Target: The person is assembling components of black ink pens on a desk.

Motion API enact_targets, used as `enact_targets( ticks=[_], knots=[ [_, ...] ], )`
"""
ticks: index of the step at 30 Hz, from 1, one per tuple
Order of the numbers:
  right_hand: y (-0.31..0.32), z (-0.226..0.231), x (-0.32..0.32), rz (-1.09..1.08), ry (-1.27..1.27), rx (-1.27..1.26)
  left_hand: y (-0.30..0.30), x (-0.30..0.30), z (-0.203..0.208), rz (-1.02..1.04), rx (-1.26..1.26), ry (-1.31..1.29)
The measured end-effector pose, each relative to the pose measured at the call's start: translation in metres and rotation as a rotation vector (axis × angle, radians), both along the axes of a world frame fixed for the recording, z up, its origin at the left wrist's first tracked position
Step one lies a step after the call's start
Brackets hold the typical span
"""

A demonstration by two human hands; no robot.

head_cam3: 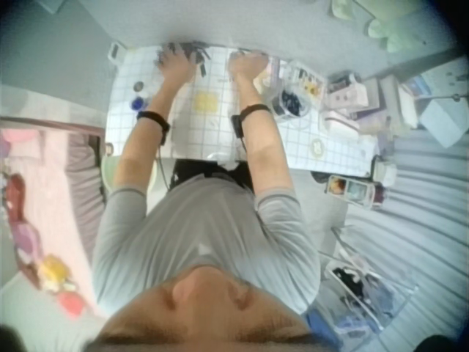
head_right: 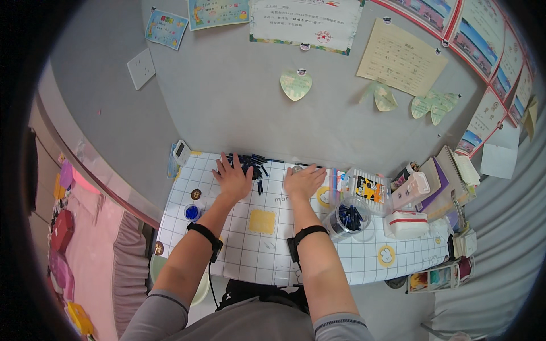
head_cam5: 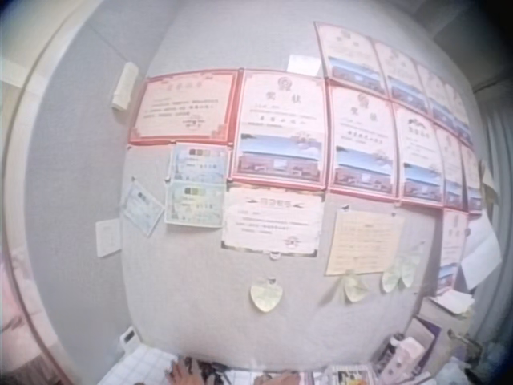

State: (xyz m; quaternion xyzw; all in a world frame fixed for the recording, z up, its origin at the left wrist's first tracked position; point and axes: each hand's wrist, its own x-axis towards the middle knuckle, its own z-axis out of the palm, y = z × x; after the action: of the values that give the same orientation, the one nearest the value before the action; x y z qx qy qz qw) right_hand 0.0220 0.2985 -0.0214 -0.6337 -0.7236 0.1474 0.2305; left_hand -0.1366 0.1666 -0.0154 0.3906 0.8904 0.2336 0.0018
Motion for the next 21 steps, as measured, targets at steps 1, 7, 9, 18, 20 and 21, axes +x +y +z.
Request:
enact_targets(
  ticks=[1,7,9,18,20,21],
  knots=[
    [-0.003,0.001,-0.003,0.030,-0.006,0.018,-0.001,-0.003,0.000,0.029,-0.020,-0.014],
    [-0.007,-0.008,-0.008,0.130,0.031,0.183,0.007,-0.009,-0.010,0.032,-0.074,-0.031],
    [-0.009,-0.011,-0.008,0.154,0.015,0.208,0.008,-0.012,-0.015,-0.016,-0.045,-0.026],
    [-0.011,-0.006,-0.013,0.385,-0.004,0.185,0.014,-0.010,-0.024,-0.127,0.077,-0.046],
    [-0.012,-0.003,-0.016,0.416,-0.010,0.155,0.015,-0.011,-0.025,-0.127,0.083,-0.053],
    [-0.014,-0.004,-0.019,0.406,0.016,0.187,0.015,-0.015,-0.030,-0.119,0.180,-0.023]
  ],
)
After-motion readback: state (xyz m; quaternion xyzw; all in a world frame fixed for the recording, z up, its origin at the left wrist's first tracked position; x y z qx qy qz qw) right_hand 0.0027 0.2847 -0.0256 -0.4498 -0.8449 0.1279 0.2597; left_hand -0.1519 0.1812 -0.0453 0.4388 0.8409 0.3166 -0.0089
